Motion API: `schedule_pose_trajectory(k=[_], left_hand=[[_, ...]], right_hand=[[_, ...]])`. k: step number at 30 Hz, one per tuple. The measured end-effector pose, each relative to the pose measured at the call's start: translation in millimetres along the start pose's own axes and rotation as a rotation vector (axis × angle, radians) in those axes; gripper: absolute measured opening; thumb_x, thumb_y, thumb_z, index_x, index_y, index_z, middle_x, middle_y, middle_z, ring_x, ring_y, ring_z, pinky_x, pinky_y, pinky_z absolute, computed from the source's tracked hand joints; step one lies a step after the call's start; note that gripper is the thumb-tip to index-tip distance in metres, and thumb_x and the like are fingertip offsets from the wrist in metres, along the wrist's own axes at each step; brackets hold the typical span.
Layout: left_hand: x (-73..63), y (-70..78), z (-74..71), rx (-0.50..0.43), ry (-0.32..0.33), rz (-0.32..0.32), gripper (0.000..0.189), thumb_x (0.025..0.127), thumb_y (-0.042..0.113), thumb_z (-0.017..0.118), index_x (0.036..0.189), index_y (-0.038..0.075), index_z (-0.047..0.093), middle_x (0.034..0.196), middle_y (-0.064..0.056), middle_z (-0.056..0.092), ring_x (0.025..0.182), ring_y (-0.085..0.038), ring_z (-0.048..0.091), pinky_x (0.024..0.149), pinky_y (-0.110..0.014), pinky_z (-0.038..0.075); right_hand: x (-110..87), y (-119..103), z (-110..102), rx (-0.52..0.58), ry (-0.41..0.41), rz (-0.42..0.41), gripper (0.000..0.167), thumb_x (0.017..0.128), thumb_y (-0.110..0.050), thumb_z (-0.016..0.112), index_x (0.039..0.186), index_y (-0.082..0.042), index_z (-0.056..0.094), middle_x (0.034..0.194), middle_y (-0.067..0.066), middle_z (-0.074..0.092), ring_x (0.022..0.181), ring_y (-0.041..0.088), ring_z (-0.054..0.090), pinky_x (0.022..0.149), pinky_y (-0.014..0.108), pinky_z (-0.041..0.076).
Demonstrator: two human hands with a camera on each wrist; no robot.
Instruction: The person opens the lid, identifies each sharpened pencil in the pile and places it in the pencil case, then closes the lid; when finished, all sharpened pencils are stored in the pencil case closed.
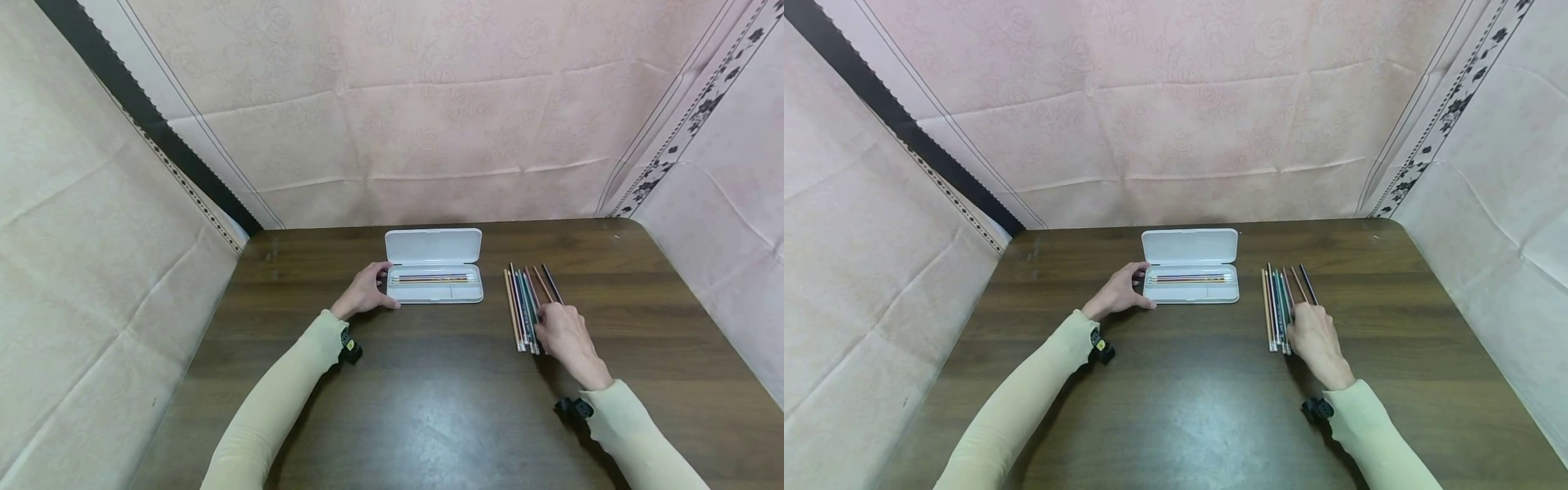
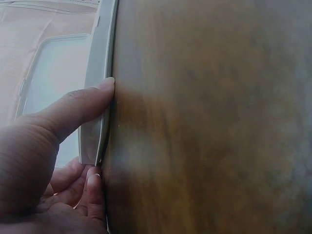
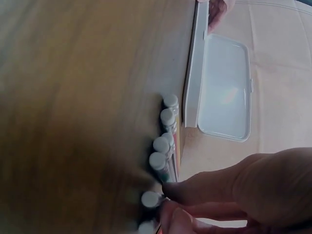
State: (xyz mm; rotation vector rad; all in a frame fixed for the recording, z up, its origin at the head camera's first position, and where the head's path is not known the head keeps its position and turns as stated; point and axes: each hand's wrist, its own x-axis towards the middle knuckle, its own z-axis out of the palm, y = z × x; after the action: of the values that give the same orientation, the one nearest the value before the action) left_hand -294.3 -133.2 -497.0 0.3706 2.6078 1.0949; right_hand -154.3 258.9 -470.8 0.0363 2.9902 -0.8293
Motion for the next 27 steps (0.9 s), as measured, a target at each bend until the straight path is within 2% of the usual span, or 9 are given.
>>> schedule_pose_trajectory(k=[5, 15, 22, 27], left_hand=[[0.1, -0.7, -0.1, -0.005, 0.0, 0.001, 0.096, 0.084, 0.019, 0.095, 0.164, 0.009, 0.044, 0.161, -0.019, 0.052, 0.148, -0.038, 0.056, 0.127, -0.053, 0.046], [-0.6, 0.0, 0.4, -0.01, 0.0, -0.003, 0.096, 0.083, 0.02, 0.096, 0.163, 0.009, 0.044, 0.161, -0.019, 0.052, 0.148, -0.038, 0.056, 0.127, -0.052, 0.046], [-0.8, 0.0, 0.8, -0.004, 0.001, 0.0, 0.096, 0.083, 0.019, 0.096, 0.163, 0.009, 0.045, 0.16, -0.02, 0.053, 0.148, -0.038, 0.056, 0.127, -0.052, 0.046], [-0.7, -0.3, 0.3, -0.003, -0.001, -0.007, 0.096, 0.083, 0.019, 0.095, 0.163, 0.01, 0.044, 0.161, -0.019, 0.052, 0.148, -0.038, 0.055, 0.128, -0.053, 0.046]], right_hand=[[-1.4, 0.2, -1.6, -0.02, -0.012, 0.009, 0.019, 0.093, 0.001, 0.061, 0.074, -0.004, 0.064, 0.061, 0.006, 0.059, 0.052, 0.019, 0.056, 0.047, 0.032, 0.044], [-1.5, -0.1, -2.9, -0.037, -0.021, 0.027, 0.019, 0.09, 0.0, 0.065, 0.072, -0.005, 0.062, 0.062, 0.007, 0.057, 0.052, 0.02, 0.055, 0.047, 0.032, 0.043], [-1.0, 0.0, -2.9, -0.038, -0.016, 0.02, 0.026, 0.09, -0.001, 0.065, 0.067, -0.007, 0.059, 0.06, 0.005, 0.058, 0.052, 0.02, 0.056, 0.047, 0.032, 0.043], [-0.4, -0.7, -3.1, -0.029, -0.022, 0.041, 0.024, 0.092, -0.002, 0.066, 0.068, -0.005, 0.062, 0.063, 0.007, 0.06, 0.054, 0.02, 0.057, 0.049, 0.032, 0.044]])
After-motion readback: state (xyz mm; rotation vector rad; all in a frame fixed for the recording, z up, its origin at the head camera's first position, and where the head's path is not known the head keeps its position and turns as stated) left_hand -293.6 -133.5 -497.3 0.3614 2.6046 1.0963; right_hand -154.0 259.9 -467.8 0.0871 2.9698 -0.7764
